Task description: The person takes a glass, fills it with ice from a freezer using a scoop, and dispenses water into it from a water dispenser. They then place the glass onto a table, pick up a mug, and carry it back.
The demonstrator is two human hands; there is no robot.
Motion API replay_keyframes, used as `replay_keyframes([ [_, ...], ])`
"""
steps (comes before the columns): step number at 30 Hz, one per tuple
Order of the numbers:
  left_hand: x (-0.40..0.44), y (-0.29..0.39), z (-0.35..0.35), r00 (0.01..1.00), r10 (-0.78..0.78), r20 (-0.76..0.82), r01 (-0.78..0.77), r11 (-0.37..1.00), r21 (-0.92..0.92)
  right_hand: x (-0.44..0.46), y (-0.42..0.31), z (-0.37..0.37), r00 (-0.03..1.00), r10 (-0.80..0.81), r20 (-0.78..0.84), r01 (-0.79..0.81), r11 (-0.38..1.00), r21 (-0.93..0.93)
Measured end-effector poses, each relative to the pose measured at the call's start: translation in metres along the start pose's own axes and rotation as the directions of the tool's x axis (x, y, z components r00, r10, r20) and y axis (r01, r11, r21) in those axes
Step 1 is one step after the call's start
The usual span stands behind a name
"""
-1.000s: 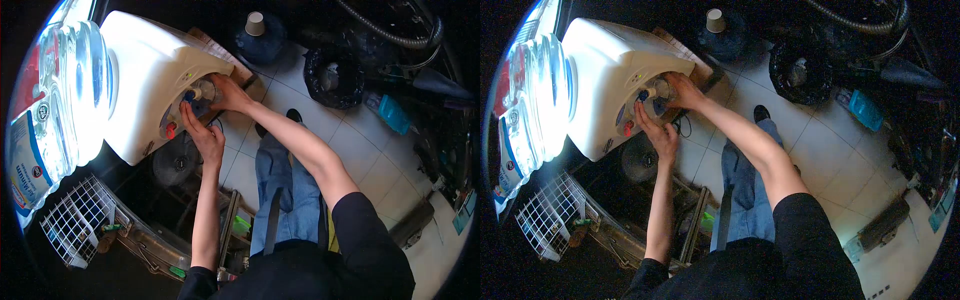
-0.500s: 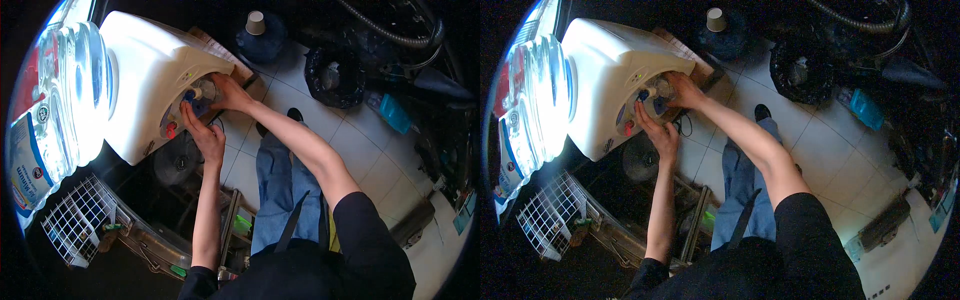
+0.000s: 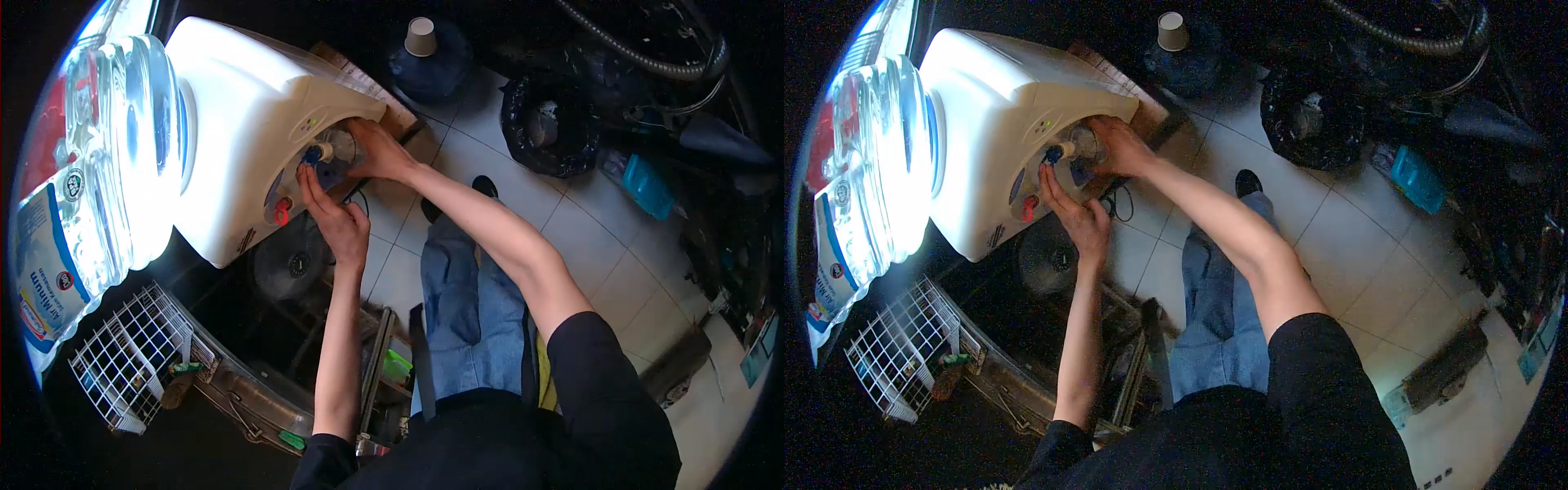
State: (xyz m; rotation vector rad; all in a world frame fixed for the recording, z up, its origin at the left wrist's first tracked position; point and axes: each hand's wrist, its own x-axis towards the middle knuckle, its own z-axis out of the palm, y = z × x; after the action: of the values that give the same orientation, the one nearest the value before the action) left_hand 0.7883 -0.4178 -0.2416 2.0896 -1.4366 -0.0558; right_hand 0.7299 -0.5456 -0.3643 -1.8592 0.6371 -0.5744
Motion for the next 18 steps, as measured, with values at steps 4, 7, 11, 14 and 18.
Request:
replay_keyframes([
  [4, 0.0, -0.001, 0.0, 1.0, -0.009, 0.005, 0.009, 1.0, -0.023, 0.0, -0.009, -0.007, 1.0, 0.017, 0.015, -0.018, 1.0, 0.011],
  [7, -0.001, -0.003, 0.0, 1.0, -0.013, 0.022, 0.014, 0.999, -0.043, -0.001, -0.011, -0.01, 0.999, 0.044, 0.028, -0.045, 0.999, 0.025],
  [11, 0.0, -0.001, 0.001, 1.0, 0.005, -0.011, -0.005, 1.0, 0.003, -0.001, -0.01, -0.007, 0.999, -0.01, -0.031, 0.01, 1.0, -0.002],
  [14, 0.0, -0.003, 0.002, 1.0, 0.011, -0.013, -0.011, 1.0, 0.001, -0.003, -0.007, -0.003, 0.997, -0.024, -0.07, 0.023, 0.999, -0.023],
  [18, 0.0, -0.003, 0.001, 1.0, 0.008, 0.003, -0.008, 1.0, 0.012, 0.0, 0.001, 0.003, 0.998, -0.039, -0.058, 0.037, 0.999, -0.035],
])
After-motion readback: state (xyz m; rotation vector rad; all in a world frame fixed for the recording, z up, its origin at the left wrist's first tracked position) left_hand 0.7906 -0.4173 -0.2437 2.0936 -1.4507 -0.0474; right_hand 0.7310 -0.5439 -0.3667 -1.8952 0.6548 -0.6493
